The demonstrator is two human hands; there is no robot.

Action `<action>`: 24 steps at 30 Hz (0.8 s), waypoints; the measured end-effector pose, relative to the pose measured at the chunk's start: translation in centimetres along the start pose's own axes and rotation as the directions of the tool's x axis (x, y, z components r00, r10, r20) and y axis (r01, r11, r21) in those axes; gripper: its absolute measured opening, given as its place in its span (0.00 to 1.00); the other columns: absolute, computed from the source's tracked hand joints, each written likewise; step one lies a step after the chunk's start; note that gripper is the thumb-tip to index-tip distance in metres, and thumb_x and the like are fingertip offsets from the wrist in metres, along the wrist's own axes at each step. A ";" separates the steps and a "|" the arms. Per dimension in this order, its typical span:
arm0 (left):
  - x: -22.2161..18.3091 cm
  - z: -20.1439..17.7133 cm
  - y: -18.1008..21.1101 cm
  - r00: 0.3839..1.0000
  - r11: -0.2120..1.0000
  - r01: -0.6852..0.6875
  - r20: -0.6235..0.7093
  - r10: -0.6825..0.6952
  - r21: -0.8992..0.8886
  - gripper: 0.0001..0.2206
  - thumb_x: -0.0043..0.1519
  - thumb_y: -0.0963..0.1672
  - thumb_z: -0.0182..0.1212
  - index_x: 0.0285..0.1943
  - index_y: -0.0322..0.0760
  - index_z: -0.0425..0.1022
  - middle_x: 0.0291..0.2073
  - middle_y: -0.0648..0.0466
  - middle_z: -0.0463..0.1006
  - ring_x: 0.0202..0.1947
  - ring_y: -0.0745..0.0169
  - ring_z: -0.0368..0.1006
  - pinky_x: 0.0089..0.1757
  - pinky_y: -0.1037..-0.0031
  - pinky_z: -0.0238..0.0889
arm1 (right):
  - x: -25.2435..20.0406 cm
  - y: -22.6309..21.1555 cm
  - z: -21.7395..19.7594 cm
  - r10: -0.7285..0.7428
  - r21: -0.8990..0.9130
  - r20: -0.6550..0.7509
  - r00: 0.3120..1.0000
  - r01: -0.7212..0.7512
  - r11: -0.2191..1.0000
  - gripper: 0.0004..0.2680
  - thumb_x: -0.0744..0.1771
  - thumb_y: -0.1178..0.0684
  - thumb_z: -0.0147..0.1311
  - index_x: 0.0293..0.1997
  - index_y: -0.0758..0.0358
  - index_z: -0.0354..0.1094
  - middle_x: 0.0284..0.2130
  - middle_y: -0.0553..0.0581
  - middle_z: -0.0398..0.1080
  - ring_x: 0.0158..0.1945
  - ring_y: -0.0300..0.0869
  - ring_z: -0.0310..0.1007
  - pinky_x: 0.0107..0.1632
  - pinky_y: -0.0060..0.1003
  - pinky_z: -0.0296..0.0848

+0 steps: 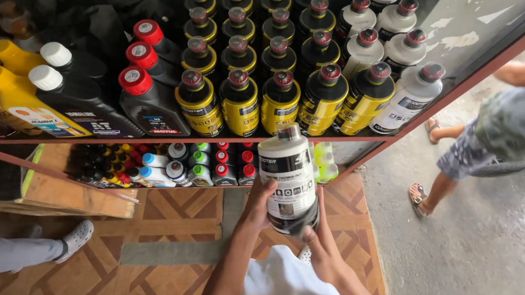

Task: Wiping dust off motor oil bottles and organizing them on a shelf.

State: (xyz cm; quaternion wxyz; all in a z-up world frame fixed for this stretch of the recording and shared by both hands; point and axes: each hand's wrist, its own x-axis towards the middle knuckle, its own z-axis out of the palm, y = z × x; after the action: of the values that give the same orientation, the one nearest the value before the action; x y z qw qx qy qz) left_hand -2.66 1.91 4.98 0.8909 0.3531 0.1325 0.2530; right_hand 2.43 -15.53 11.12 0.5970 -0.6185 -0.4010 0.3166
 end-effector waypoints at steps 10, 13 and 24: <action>-1.0 2.6 -0.8 0.987 0.994 -0.017 0.163 0.000 0.107 0.34 0.53 0.48 0.72 0.67 0.32 0.66 0.51 0.48 0.79 0.48 0.59 0.74 0.50 0.65 0.66 | 6.4 -5.8 -2.8 -0.333 -0.170 -0.107 0.937 0.313 0.934 0.28 0.70 0.47 0.37 0.78 0.70 0.31 0.78 0.69 0.36 0.82 0.58 0.34 0.78 0.51 0.37; -0.6 2.2 -0.9 0.998 0.985 0.054 -0.030 -0.050 0.162 0.33 0.52 0.39 0.64 0.72 0.35 0.66 0.60 0.46 0.76 0.57 0.57 0.71 0.54 0.67 0.64 | 4.6 -4.1 -1.8 -0.527 -0.649 0.020 0.850 0.412 0.640 0.27 0.70 0.57 0.46 0.78 0.70 0.35 0.77 0.78 0.30 0.81 0.69 0.32 0.79 0.61 0.46; -0.1 2.0 0.6 0.994 0.998 0.033 0.102 -0.039 0.060 0.44 0.49 0.55 0.72 0.73 0.35 0.60 0.61 0.41 0.72 0.59 0.39 0.69 0.53 0.42 0.62 | 2.2 0.5 -1.4 -0.006 0.146 0.001 1.000 0.005 0.989 0.40 0.66 0.24 0.39 0.78 0.55 0.14 0.78 0.70 0.28 0.78 0.66 0.34 0.69 0.76 0.41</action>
State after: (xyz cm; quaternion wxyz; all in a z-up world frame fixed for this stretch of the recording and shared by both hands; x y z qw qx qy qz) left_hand -2.13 1.10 6.85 0.8902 0.3892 0.1002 0.2144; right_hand 4.80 -14.29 10.92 0.6414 -0.5717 -0.3788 0.3439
